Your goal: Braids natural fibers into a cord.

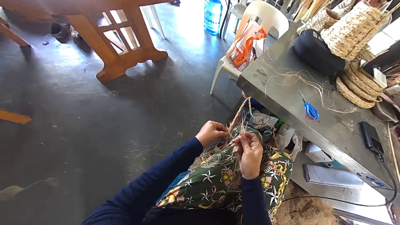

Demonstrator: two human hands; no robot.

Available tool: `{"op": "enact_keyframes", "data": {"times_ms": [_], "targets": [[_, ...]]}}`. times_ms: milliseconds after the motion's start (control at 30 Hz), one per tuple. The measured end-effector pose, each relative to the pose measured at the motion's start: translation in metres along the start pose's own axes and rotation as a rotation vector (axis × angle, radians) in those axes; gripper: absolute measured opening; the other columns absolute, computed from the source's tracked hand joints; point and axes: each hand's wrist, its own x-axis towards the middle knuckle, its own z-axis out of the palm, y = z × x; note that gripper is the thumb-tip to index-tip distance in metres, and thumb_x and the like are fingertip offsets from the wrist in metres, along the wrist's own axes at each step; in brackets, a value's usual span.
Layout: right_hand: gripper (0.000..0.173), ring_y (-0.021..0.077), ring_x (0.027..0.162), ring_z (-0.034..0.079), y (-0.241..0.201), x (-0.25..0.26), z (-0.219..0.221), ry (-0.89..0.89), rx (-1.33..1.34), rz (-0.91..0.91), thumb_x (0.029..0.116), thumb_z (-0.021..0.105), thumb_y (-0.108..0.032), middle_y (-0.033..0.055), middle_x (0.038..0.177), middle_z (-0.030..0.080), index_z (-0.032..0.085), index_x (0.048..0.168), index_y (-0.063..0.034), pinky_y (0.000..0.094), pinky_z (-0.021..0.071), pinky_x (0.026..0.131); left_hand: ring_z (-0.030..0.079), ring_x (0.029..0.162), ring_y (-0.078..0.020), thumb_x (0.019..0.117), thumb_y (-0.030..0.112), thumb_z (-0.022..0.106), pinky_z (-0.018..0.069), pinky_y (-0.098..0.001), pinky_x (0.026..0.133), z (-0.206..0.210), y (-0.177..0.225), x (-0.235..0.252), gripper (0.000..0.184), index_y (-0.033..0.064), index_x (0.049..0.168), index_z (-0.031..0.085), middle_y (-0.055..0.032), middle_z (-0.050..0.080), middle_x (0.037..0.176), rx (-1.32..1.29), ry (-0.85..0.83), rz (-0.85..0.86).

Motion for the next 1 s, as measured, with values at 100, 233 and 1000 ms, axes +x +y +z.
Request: {"op": "enact_keyframes", "data": {"times_ms": [100,233,1000], "targets": [[0.007,0.0042,0.055,0.063,0.017,-0.004,0.020,0.114,-0.358,-0.254,0.0952,0.060,0.007,0.0070,0.077,0.073,0.066,0.099,0.0075,0.0186,0.0550,0.053,0.065,0.074,-0.0125,0.0941,0.002,0.069,0.0533,-0.0351,0.074,0.002,0.000,-0.002,0.007,-0.0006,0.090,0.074,-0.0064,0.071,0.079,-0.021,0.016,0.019],[0.010,0.0192,0.078,0.069,0.041,-0.002,0.027,0.202,-0.840,-0.540,0.0845,0.068,0.003,0.0157,0.085,0.070,0.077,0.089,0.0053,0.0276,0.0586,0.073,0.063,0.070,-0.0107,0.0917,0.000,0.070,0.0520,-0.0340,0.070,0.004,-0.002,-0.005,0.010,0.0015,0.083,0.073,-0.0045,0.070,0.075,-0.038,0.089,0.064],[0.012,0.0195,0.070,0.069,0.053,-0.005,0.024,0.204,-0.948,-0.552,0.0820,0.066,0.001,0.0141,0.078,0.070,0.076,0.085,0.0053,0.0288,0.0580,0.065,0.064,0.071,-0.0036,0.0943,0.001,0.068,0.0534,-0.0266,0.070,0.010,-0.012,-0.009,0.011,0.0022,0.087,0.076,-0.0017,0.073,0.078,-0.113,0.103,0.159]]}}
